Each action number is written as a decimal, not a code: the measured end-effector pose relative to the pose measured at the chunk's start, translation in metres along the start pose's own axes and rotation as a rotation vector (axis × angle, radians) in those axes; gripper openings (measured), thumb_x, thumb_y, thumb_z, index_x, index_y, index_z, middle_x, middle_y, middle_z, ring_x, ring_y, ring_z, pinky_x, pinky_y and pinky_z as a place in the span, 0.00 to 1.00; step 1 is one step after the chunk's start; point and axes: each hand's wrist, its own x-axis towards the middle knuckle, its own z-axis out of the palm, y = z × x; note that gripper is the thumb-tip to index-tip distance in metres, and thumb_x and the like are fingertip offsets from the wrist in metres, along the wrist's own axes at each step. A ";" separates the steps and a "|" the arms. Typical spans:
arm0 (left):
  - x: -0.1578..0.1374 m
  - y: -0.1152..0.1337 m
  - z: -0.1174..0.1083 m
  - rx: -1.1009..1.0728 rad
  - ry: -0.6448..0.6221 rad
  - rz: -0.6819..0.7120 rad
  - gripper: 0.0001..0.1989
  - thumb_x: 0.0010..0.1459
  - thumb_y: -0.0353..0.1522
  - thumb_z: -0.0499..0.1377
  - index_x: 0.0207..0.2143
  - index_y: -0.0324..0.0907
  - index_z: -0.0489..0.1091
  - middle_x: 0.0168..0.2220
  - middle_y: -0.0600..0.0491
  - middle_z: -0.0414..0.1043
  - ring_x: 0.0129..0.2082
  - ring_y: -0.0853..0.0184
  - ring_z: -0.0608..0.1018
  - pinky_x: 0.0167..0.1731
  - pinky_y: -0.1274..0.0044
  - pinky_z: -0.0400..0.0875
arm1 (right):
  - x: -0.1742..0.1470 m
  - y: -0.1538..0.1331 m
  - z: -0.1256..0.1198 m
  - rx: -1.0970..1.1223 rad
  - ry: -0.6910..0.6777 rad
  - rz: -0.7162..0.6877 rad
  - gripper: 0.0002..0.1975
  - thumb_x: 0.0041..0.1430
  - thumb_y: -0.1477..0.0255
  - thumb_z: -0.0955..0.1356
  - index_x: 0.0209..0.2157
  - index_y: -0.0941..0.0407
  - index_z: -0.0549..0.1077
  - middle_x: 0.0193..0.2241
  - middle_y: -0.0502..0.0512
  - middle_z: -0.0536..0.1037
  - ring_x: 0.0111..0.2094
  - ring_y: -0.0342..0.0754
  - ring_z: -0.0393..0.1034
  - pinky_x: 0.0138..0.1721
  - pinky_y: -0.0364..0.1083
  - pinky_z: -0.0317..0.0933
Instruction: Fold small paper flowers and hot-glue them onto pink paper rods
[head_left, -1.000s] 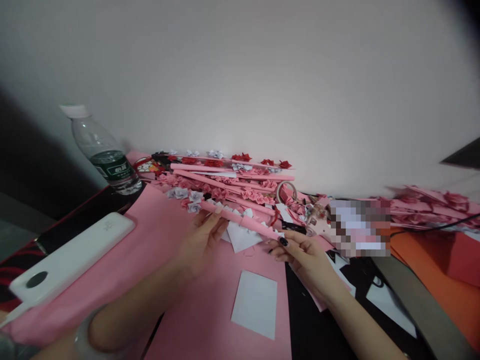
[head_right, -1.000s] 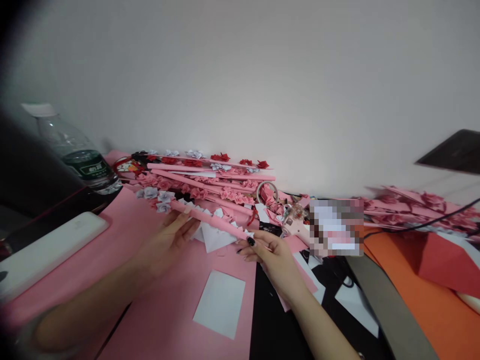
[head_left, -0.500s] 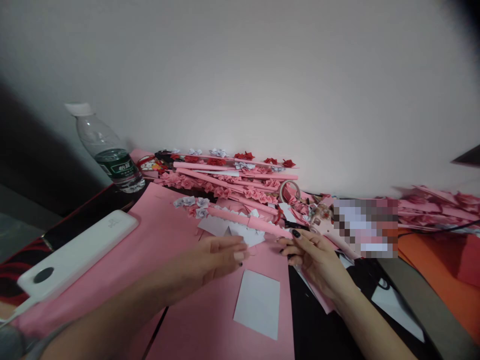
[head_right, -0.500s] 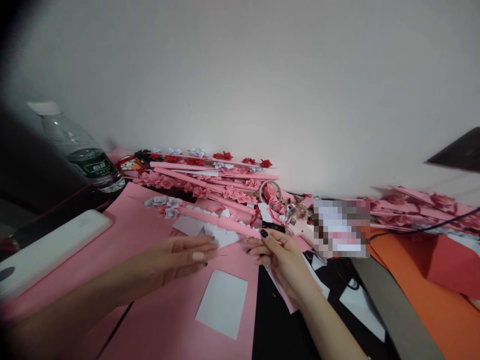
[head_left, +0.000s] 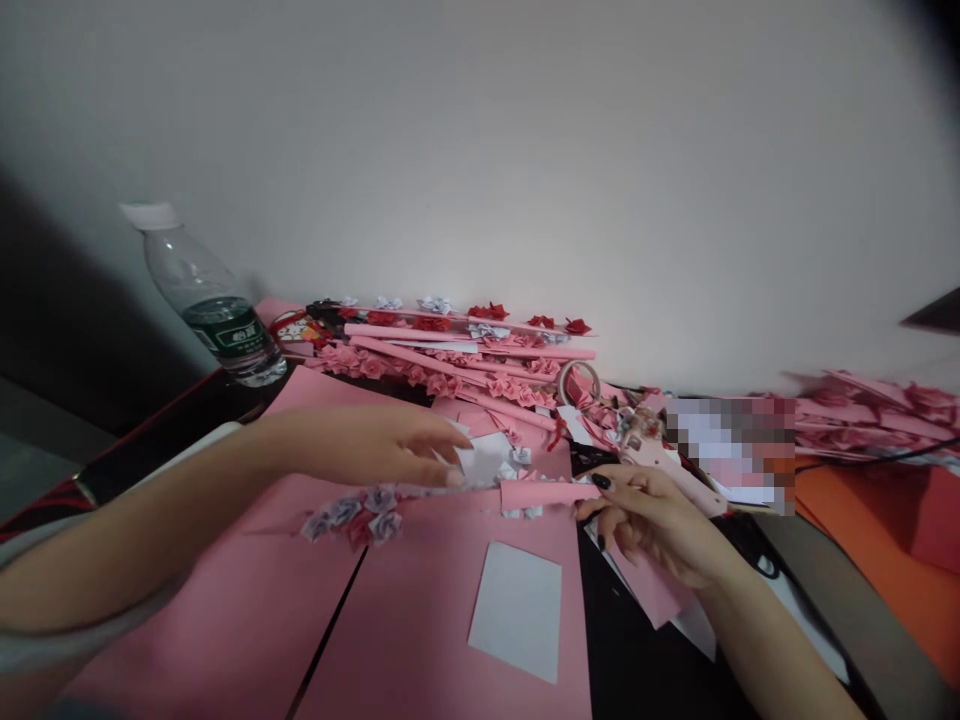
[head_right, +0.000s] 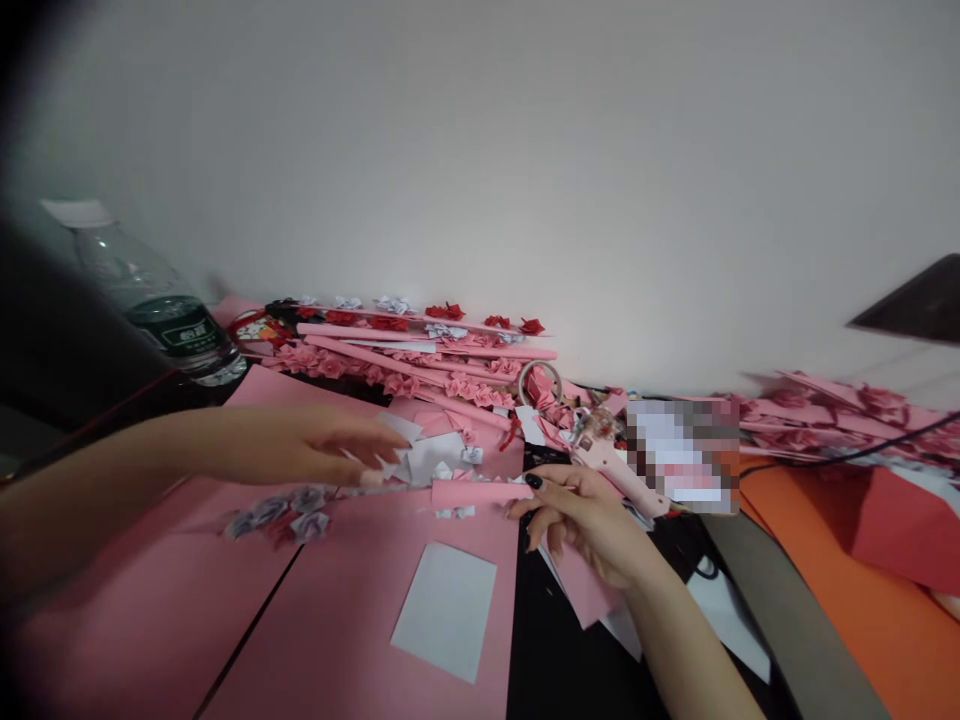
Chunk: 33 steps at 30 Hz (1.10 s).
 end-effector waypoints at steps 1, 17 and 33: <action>0.007 -0.002 0.003 0.029 -0.112 -0.022 0.21 0.51 0.36 0.63 0.49 0.50 0.70 0.44 0.50 0.76 0.43 0.60 0.77 0.34 0.81 0.69 | -0.001 0.000 -0.001 -0.017 -0.018 0.002 0.13 0.49 0.67 0.72 0.34 0.61 0.71 0.27 0.61 0.80 0.17 0.43 0.72 0.11 0.35 0.58; 0.038 -0.029 0.049 -0.415 -0.588 -0.036 0.08 0.54 0.35 0.60 0.36 0.44 0.66 0.30 0.53 0.75 0.27 0.65 0.78 0.19 0.81 0.64 | -0.002 -0.006 -0.008 -0.216 0.057 -0.103 0.21 0.56 0.60 0.66 0.45 0.59 0.68 0.24 0.57 0.77 0.17 0.45 0.70 0.14 0.40 0.59; 0.038 -0.045 0.043 -0.644 -0.231 0.012 0.13 0.55 0.37 0.59 0.41 0.41 0.65 0.33 0.50 0.74 0.23 0.70 0.75 0.16 0.82 0.54 | 0.009 0.011 -0.078 -1.520 0.935 -0.310 0.24 0.44 0.69 0.65 0.46 0.59 0.67 0.37 0.63 0.72 0.39 0.58 0.67 0.34 0.51 0.60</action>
